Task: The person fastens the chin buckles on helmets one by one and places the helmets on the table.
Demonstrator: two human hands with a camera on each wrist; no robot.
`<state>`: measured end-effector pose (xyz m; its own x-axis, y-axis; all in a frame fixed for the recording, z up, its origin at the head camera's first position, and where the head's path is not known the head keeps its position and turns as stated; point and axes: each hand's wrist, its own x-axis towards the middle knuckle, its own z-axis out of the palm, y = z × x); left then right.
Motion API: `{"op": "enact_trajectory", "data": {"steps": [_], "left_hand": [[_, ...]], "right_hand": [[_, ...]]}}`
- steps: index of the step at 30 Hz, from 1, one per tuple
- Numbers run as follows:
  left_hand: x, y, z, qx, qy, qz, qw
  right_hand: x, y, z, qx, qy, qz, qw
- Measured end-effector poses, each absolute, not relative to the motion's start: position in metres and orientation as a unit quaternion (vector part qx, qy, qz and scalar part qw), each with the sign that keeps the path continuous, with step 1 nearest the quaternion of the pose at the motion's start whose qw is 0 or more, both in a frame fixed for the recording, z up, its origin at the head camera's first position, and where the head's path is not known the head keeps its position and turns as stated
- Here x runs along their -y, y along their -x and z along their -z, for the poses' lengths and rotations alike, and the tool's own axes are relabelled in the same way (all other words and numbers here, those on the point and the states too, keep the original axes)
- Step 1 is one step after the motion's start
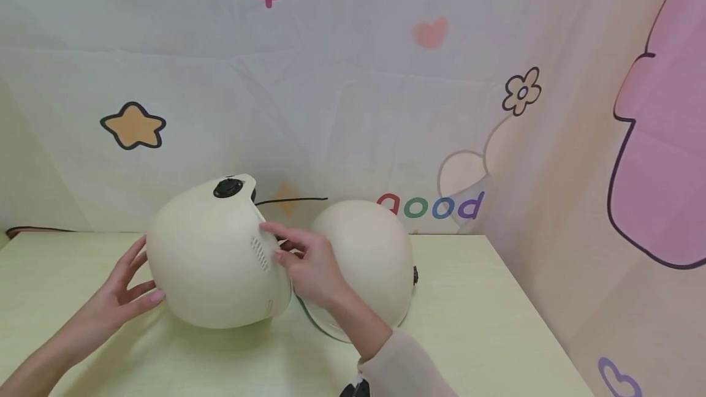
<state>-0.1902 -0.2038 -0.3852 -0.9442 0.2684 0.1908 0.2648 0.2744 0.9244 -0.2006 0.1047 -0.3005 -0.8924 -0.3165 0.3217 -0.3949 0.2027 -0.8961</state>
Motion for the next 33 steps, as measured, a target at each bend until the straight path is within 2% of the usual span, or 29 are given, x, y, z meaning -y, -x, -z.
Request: {"op": "enact_trajectory", "data": {"steps": [17,28,33], "left_hand": [[0.197,0.189,0.366,-0.791,-0.187,-0.581,-0.037],[0.201,0.187,0.362,-0.791,-0.173,-0.586,-0.026],[0.201,0.186,0.360,-0.814,-0.139,-0.563,-0.029]], "right_hand": [[-0.112,0.204,0.312,0.709,-0.179,-0.682,0.002],[-0.112,0.205,0.317,0.711,-0.184,-0.678,-0.030],[-0.111,0.204,0.321,0.704,-0.180,-0.686,-0.041]]}}
